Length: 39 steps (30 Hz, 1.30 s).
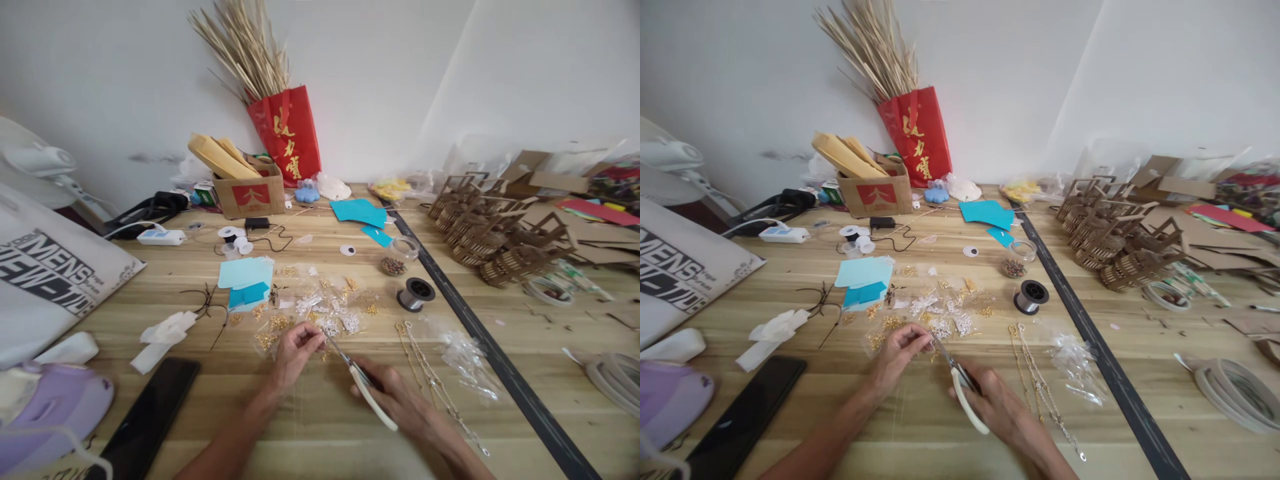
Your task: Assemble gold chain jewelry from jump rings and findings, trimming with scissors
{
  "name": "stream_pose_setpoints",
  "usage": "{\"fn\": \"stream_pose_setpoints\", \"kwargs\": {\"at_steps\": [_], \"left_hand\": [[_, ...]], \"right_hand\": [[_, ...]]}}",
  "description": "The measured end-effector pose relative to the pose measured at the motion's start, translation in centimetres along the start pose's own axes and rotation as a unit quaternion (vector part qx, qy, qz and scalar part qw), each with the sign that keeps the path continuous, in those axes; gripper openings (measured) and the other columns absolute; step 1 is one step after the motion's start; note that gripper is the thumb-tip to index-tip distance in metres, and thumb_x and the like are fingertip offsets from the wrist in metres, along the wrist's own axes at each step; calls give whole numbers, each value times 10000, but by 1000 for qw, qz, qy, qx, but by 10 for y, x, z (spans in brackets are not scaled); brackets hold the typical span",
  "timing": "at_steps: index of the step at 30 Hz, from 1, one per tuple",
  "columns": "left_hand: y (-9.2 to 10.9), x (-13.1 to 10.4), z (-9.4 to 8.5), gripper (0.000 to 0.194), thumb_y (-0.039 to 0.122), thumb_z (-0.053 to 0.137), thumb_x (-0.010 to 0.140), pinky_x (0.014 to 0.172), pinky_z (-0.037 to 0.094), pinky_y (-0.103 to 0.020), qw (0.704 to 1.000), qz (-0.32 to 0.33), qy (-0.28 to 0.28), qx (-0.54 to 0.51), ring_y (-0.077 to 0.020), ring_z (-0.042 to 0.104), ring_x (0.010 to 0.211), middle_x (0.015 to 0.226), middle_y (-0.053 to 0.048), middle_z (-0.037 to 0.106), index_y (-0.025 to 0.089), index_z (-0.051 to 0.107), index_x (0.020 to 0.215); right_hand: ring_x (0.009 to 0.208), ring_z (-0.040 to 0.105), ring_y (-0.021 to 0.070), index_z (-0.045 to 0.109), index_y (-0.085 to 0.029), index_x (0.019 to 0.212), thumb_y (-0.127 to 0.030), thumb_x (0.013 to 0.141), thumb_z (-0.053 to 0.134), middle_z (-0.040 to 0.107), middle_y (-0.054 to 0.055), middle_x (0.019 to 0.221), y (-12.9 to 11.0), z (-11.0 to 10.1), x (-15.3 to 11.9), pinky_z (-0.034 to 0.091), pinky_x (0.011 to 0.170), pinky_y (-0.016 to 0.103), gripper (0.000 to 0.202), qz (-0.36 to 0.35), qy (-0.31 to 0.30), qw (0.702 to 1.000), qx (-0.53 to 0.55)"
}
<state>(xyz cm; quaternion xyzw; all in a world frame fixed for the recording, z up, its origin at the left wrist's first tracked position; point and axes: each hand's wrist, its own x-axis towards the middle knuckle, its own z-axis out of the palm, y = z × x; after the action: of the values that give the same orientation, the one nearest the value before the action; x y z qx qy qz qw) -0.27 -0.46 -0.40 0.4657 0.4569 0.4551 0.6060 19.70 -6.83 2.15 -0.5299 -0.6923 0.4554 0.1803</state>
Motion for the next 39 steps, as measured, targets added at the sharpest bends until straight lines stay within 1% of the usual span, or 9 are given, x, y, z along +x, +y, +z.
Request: {"fn": "stream_pose_setpoints", "kwargs": {"at_steps": [5, 10, 12, 16, 22, 26, 30, 35, 39], "left_hand": [[-1, 6, -9, 145, 273, 706, 697, 628, 485, -250, 999, 34, 36, -18, -145, 609, 619, 615, -14, 656, 146, 642, 671], [3, 10, -18, 146, 252, 703, 714, 612, 471, -228, 990, 44, 28, -132, -116, 601, 619, 754, -40, 698, 135, 617, 692], [5, 12, -20, 166, 249, 724, 696, 594, 469, -226, 981, 30, 15, -192, -111, 599, 593, 732, -41, 707, 140, 599, 704], [7, 13, -21, 204, 241, 760, 663, 543, 458, -202, 964, 9, 4, -266, -97, 584, 545, 631, -14, 684, 146, 590, 726], [2, 13, -19, 230, 243, 791, 629, 526, 467, -192, 957, -8, -10, -289, -98, 600, 551, 597, -6, 675, 139, 610, 728], [-2, 12, -17, 257, 255, 810, 597, 544, 479, -207, 960, -18, -6, -279, -109, 614, 565, 603, -16, 685, 127, 631, 729], [-2, 12, -16, 273, 255, 824, 568, 559, 474, -214, 962, -27, 2, -271, -116, 624, 580, 611, -27, 697, 118, 649, 725], [-5, 15, -18, 299, 275, 827, 555, 570, 464, -222, 964, -27, 0, -265, -119, 621, 576, 610, -36, 703, 111, 678, 756], [-9, 17, -20, 268, 268, 819, 571, 589, 467, -228, 967, -23, -10, -254, -118, 620, 591, 640, -42, 710, 108, 675, 729]], "right_hand": [[755, 636, 196, 527, -240, 1178, -222, 866, 477, 680, 27, 882, -5, -4, -11, 437, 674, 265, 317, -6, 1, 994, -112], [839, 663, 230, 470, -249, 1237, -164, 844, 505, 671, 66, 988, -3, 9, -21, 454, 682, 281, 404, -37, 18, 965, -260], [783, 661, 235, 523, -249, 1141, -138, 806, 546, 666, 39, 870, 0, 18, -24, 452, 620, 279, 354, -50, 23, 943, -329], [845, 634, 254, 542, -254, 1061, -91, 723, 607, 629, 54, 958, 1, 30, -28, 455, 576, 275, 381, -69, 60, 904, -418], [785, 614, 217, 545, -236, 927, -137, 785, 612, 613, 33, 916, -14, 15, -29, 428, 595, 285, 186, -79, 18, 899, -430], [775, 604, 193, 520, -216, 903, -123, 828, 559, 595, 27, 882, -23, -2, -4, 373, 596, 270, 126, -93, 57, 886, -452], [810, 613, 179, 544, -199, 943, -150, 908, 473, 597, 44, 887, -32, -13, 42, 336, 587, 249, 93, -68, 91, 881, -459], [782, 619, 170, 574, -201, 994, -154, 926, 428, 598, 65, 967, -34, -14, 91, 342, 571, 237, 168, -19, 119, 880, -460], [729, 615, 174, 607, -191, 932, -147, 922, 410, 607, 78, 936, -27, -10, 111, 341, 550, 235, 201, -14, 118, 879, -461]]}}
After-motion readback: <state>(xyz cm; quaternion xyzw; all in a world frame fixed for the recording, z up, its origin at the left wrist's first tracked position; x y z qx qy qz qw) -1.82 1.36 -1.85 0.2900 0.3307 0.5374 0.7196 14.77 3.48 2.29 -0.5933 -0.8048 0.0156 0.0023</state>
